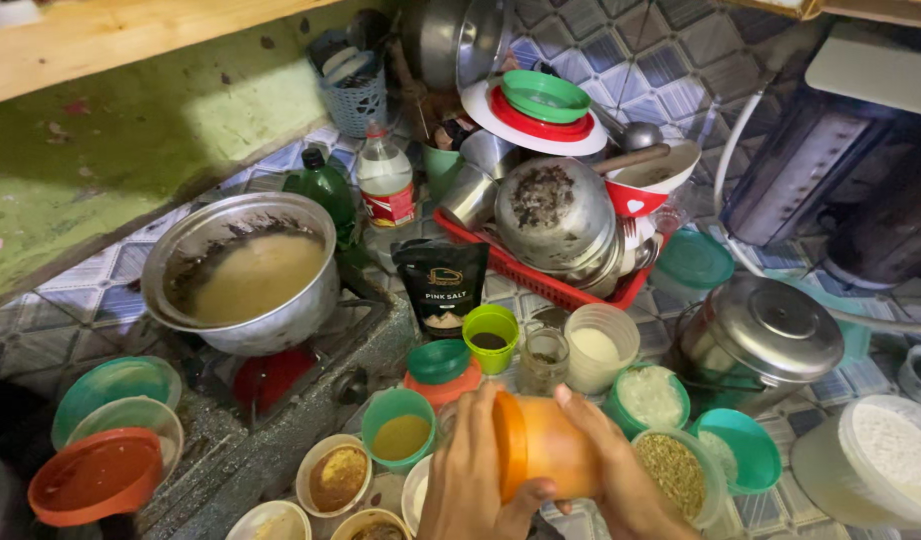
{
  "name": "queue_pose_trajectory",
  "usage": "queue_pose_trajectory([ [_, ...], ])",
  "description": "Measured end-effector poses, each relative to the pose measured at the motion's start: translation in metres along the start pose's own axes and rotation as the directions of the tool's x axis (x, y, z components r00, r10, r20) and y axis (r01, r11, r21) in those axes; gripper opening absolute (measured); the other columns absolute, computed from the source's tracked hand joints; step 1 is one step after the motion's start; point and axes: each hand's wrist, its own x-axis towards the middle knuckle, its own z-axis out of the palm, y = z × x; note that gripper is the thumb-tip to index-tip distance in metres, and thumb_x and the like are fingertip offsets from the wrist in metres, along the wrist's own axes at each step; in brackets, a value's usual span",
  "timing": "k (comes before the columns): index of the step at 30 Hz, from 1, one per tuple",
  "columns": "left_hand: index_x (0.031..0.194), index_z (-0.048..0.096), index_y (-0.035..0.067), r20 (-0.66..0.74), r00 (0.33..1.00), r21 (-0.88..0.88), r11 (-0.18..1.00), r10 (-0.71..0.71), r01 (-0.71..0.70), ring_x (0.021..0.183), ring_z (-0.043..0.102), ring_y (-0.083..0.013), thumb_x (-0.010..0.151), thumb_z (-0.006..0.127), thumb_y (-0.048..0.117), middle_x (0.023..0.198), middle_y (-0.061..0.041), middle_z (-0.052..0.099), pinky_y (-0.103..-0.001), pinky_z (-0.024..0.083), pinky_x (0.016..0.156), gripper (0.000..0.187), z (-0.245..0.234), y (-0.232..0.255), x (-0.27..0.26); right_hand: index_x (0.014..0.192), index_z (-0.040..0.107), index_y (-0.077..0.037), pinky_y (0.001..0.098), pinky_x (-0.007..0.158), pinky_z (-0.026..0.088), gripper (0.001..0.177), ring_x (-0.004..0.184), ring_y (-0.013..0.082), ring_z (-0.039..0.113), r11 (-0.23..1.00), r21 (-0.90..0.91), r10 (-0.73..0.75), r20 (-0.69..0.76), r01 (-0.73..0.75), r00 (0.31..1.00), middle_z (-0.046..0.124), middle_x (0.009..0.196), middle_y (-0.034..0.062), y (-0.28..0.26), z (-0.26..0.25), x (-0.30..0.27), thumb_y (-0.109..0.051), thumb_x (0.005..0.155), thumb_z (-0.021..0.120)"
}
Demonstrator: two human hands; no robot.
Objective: The person fills plastic storage jars with dry ingredients from bowls on the kitchen counter, screws the lids on securely, and places the closed jars onto an upper cabinet shelf one at a time. They repeat this for several jars of different powders and grains, arranging them in a row on the shelf.
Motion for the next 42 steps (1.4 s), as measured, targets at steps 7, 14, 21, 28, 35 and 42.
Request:
queue_pose_trajectory([
  [7,0.142,0.039,-0.011,0.004,0.998,-0.038,0.997,-0.069,0.069,0.106,0.064,-0.0519,0.095,0.042,0.071,0.117,-0.034,0.059,-0.057,0.052,0.087,0.094,0.000,0.004,0.002,0.102,0.062,-0.007,0.0295,0.044,0.039,0.040,0.058,0.0144,0.053,0.946,-0.147,-0.297,-0.023,0.290,0.955,0.058,0.076,0.0066,-0.004,0.003,-0.016,-0.045,0.091,0.056],
  [14,0.131,0.050,-0.004,-0.094,0.988,0.014,0.992,-0.124,0.126,0.090,0.070,-0.0481,0.092,0.039,0.067,0.105,-0.028,0.064,-0.055,0.056,0.073,0.081,-0.002,0.019,0.007,0.103,0.063,-0.004,0.0273,0.078,0.047,0.036,0.086,0.0135,0.059,0.789,-0.261,-0.540,0.139,0.557,0.830,0.065,0.088,0.0062,-0.020,0.000,-0.023,-0.038,0.094,0.057],
  [21,0.126,0.056,-0.001,-0.109,0.968,-0.015,0.974,-0.227,0.226,0.077,0.072,-0.0468,0.089,0.036,0.067,0.090,-0.025,0.070,-0.057,0.056,0.070,0.079,-0.012,0.035,0.017,0.104,0.063,-0.003,0.0285,0.074,0.048,0.035,0.083,0.0140,0.059,0.721,-0.294,-0.581,0.238,0.628,0.778,0.065,0.088,0.0070,-0.044,0.004,-0.027,-0.035,0.093,0.062],
  [28,0.119,0.054,-0.002,-0.080,0.940,-0.111,0.940,-0.331,0.322,0.065,0.066,-0.0461,0.094,0.025,0.061,0.073,-0.024,0.067,-0.055,0.050,0.064,0.074,-0.017,0.038,0.030,0.102,0.063,-0.003,0.0283,0.074,0.049,0.029,0.082,0.0129,0.059,0.686,-0.271,-0.638,0.221,0.675,0.738,0.063,0.087,0.0057,-0.050,0.016,-0.025,-0.030,0.093,0.064],
  [35,0.098,0.053,0.001,-0.071,0.953,-0.206,0.939,-0.295,0.275,0.062,0.064,-0.0448,0.097,0.028,0.053,0.065,-0.023,0.064,-0.054,0.045,0.059,0.058,-0.025,0.040,0.044,0.101,0.061,-0.005,0.0271,0.072,0.048,0.028,0.078,0.0116,0.058,0.570,-0.390,-0.718,0.191,0.723,0.669,0.062,0.083,0.0040,-0.055,0.019,-0.019,-0.032,0.095,0.059],
  [42,0.092,0.055,0.002,-0.061,0.953,-0.164,0.945,-0.297,0.284,0.070,0.061,-0.0473,0.101,0.027,0.036,0.072,-0.026,0.065,-0.057,0.042,0.062,0.046,-0.007,0.012,0.040,0.102,0.061,-0.004,0.0287,0.071,0.051,0.028,0.076,0.0115,0.062,0.372,-0.492,-0.812,0.238,0.787,0.533,0.065,0.082,0.0067,-0.061,0.012,-0.009,-0.030,0.094,0.062],
])
